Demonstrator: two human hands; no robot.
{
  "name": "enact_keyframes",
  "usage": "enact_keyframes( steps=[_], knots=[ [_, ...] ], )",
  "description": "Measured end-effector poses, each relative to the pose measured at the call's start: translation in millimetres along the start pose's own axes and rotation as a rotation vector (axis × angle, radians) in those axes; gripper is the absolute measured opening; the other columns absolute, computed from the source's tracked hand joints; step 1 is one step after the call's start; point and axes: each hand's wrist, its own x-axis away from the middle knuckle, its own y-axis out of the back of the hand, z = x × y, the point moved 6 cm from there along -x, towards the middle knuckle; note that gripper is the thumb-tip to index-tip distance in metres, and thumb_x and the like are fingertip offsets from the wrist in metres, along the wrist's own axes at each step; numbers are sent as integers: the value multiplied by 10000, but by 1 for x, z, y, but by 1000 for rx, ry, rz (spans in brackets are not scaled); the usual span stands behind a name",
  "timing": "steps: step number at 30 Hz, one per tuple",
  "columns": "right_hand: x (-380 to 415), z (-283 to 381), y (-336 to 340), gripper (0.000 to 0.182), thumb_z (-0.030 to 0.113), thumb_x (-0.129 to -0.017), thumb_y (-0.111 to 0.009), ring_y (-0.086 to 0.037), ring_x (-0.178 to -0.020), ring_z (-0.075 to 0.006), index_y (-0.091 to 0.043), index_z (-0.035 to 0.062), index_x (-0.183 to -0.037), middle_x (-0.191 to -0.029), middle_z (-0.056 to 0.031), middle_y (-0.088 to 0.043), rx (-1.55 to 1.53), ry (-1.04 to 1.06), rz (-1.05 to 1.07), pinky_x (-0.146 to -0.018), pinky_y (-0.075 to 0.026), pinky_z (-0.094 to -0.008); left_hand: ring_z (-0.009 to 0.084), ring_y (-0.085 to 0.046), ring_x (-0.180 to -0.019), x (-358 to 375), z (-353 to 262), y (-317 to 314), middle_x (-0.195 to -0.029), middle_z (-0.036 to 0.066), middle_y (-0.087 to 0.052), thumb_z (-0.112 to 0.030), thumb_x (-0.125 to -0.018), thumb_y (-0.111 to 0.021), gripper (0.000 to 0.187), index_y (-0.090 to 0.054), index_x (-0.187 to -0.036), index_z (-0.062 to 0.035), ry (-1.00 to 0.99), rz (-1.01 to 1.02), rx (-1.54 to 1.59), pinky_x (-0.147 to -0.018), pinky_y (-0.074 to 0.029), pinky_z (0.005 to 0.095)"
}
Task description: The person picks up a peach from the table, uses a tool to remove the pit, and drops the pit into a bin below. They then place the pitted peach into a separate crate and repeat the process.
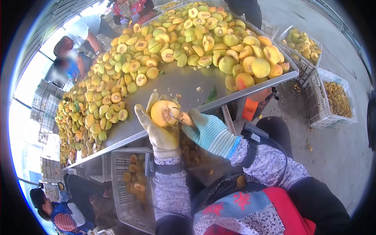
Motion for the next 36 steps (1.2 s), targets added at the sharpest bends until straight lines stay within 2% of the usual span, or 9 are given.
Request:
enact_keyframes(
  steps=[3, 6, 9, 14, 19, 22, 24, 28, 36],
  knots=[
    [2, -5, -9, 262, 273, -909, -606, -646, -730, -422, -516, 63, -1036, -774, -203, -651, 42, -83, 26, -632, -510, -514, 334, -581, -1121, -5, 4, 10, -1217, 169, -556, -583, -986, -459, 685, -462, -1344, 2, -105, -44, -113, -940, -515, 452],
    [0, -3, -8, 243, 273, -919, -587, -653, -728, -408, -529, 85, -1060, -778, -187, -655, 73, -114, 59, -631, -516, -508, 340, -588, -1106, 7, 4, -7, -1229, 166, -551, -514, -997, -488, 610, -466, -1331, -3, -23, -56, -57, -952, -508, 463],
    [1, 0, -5, 248, 279, -923, -580, -656, -726, -402, -541, 104, -1094, -789, -182, -658, 119, -108, 81, -629, -517, -506, 333, -596, -1082, 11, 5, -10, -1219, 159, -552, -468, -995, -519, 552, -479, -1302, -11, -55, -55, -56, -953, -506, 471],
    [5, 2, -6, 270, 293, -928, -570, -655, -724, -404, -548, 131, -1143, -802, -180, -660, 137, -137, 95, -628, -516, -507, 336, -561, -1111, 14, 7, -7, -1234, 157, -514, -453, -981, -544, 586, -416, -1343, -9, -72, -53, -23, -992, -482, 514],
    [9, 1, -16, 268, 309, -938, -548, -652, -744, -428, -532, 84, -1084, -793, -204, -657, 42, -213, 106, -654, -512, -526, 333, -560, -1109, 16, 8, -7, -1215, 156, -509, -438, -986, -542, 552, -416, -1314, -11, -101, -48, 18, -1000, -482, 521],
    [8, 0, -20, 284, 311, -936, -546, -649, -767, -447, -520, 55, -1055, -791, -227, -656, 24, -213, 127, -672, -509, -536, 332, -559, -1112, 20, 6, -6, -1198, 157, -509, -429, -989, -540, 537, -410, -1299, -10, -117, -117, 22, -1007, -477, 525],
    [7, -1, -21, 288, 307, -936, -544, -647, -783, -452, -518, 47, -1059, -798, -236, -657, 13, -224, 147, -686, -509, -537, 261, -590, -1001, 20, 5, -8, -1039, 112, -561, -416, -1044, -425, 423, -520, -1094, -7, -150, -120, -26, -931, -499, 424],
    [6, -3, -25, 288, 292, -930, -544, -648, -826, -454, -524, 37, -1064, -820, -258, -659, -43, -285, 217, -728, -511, -535, 262, -597, -983, 20, 4, -5, -1018, 130, -585, -410, -1050, -408, 440, -536, -1072, 10, -157, -139, -66, -924, -504, 415],
    [10, -1, -28, 311, 272, -918, -557, -651, -862, -451, -565, 39, -1123, -871, -260, -670, -131, -298, 272, -753, -521, -516, 275, -630, -881, 20, 3, -1, -958, 170, -622, -424, -1036, -421, 478, -568, -1014, 31, -194, -134, -235, -824, -542, 406]
  ],
)
